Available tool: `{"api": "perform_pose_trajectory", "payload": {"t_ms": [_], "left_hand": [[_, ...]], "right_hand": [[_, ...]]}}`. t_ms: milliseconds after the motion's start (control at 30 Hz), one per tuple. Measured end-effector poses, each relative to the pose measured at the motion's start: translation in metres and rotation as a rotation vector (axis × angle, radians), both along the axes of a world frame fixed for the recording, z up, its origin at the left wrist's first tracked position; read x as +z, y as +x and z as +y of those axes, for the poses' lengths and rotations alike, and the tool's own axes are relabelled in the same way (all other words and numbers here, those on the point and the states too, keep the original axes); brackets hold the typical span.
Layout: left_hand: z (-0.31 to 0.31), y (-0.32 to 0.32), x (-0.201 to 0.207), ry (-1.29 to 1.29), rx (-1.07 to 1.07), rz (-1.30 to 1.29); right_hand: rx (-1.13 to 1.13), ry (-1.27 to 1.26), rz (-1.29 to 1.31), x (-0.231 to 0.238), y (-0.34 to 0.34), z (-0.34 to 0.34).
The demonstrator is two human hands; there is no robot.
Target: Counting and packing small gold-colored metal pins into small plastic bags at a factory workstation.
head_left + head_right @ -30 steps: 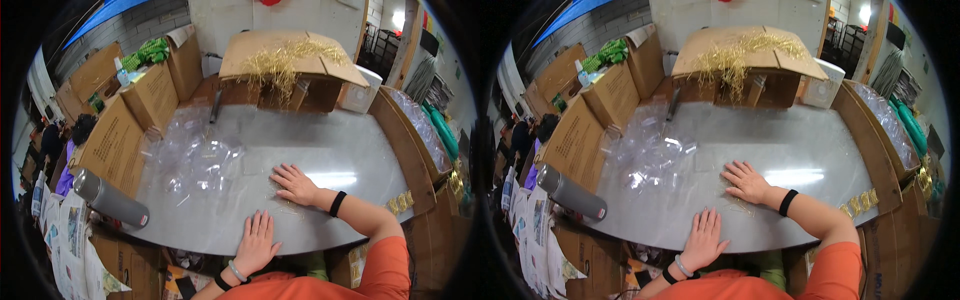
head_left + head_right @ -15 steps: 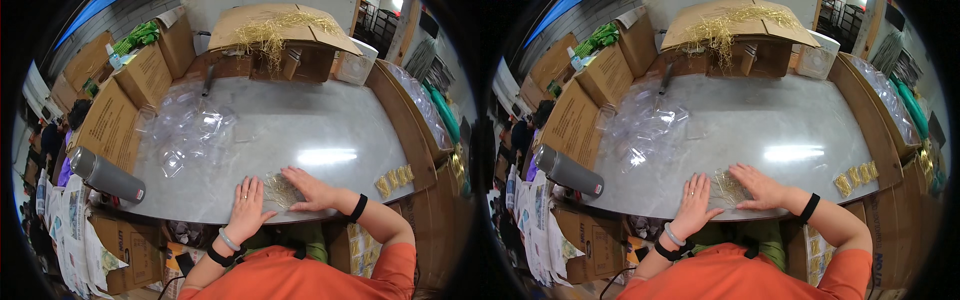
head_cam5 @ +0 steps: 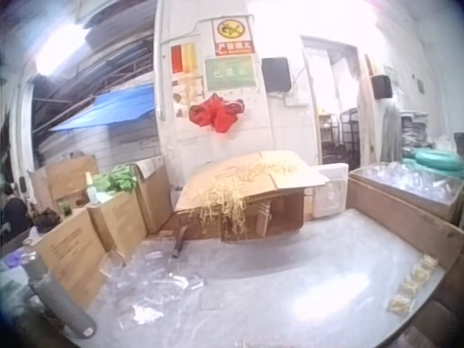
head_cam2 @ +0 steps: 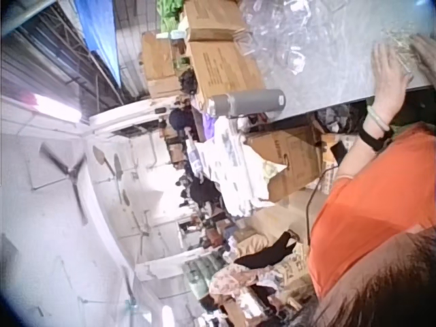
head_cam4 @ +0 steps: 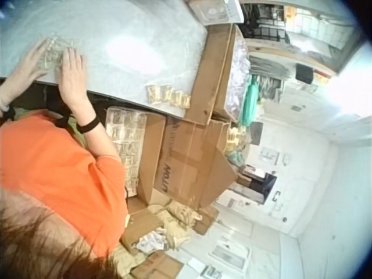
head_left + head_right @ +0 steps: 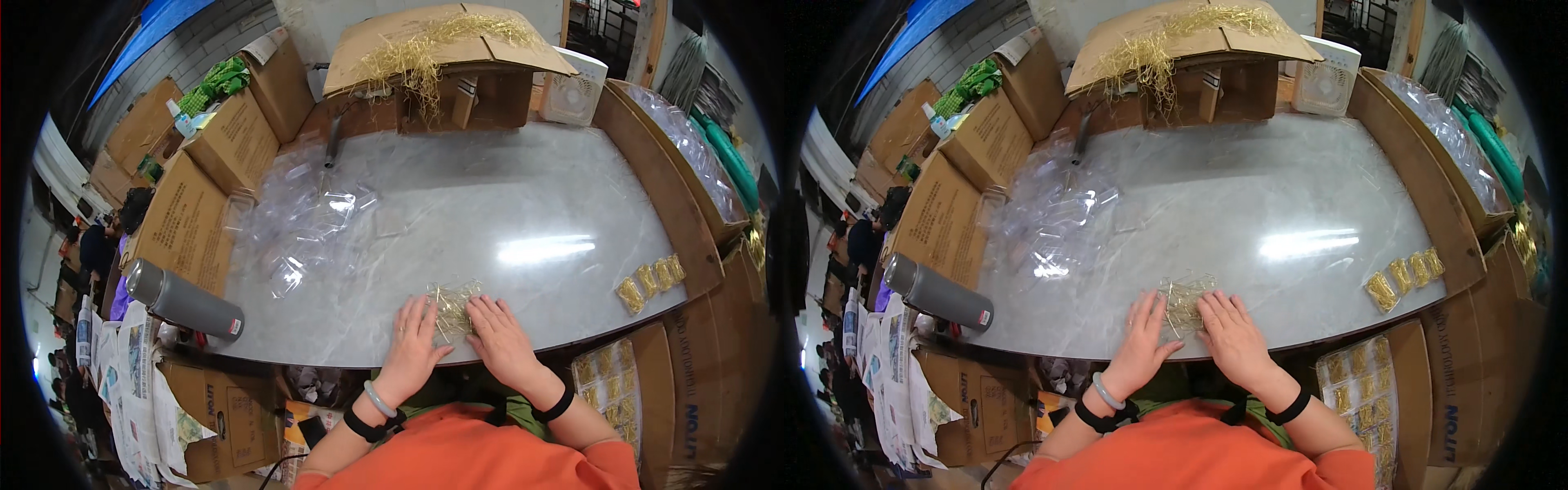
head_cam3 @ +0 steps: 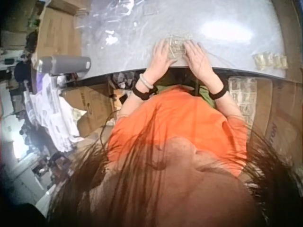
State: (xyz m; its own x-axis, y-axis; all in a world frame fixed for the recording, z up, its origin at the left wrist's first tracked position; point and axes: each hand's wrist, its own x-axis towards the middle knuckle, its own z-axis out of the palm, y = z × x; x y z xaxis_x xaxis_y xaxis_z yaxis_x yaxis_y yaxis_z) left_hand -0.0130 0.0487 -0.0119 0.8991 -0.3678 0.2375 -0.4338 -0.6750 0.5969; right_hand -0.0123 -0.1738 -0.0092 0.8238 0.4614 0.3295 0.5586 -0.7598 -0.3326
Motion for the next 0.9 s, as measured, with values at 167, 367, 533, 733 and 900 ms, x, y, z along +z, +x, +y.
{"api": "perform_pose_trajectory", "payload": {"t_ms": [167,367,533,733,900], "left_hand": [[0.013,0.017,0.004,0.3,0.027,-0.06],[0.017,0.02,0.005,0.289,-0.059,-0.064],[-0.002,0.022,0.011,0.256,-0.139,-0.052],[-0.016,0.022,0.007,0.217,-0.183,-0.136],[-0.026,0.019,0.008,0.156,-0.176,-0.184]], "right_hand": [[0.299,0.012,0.034,0.005,0.023,-0.014],[-0.091,0.209,0.007,0.021,0.0,-0.016],[-0.126,0.148,-0.048,0.009,-0.002,-0.022],[-0.008,0.411,-0.031,-0.002,0.016,-0.026],[-0.064,0.275,-0.009,0.017,0.002,-0.033]]}}
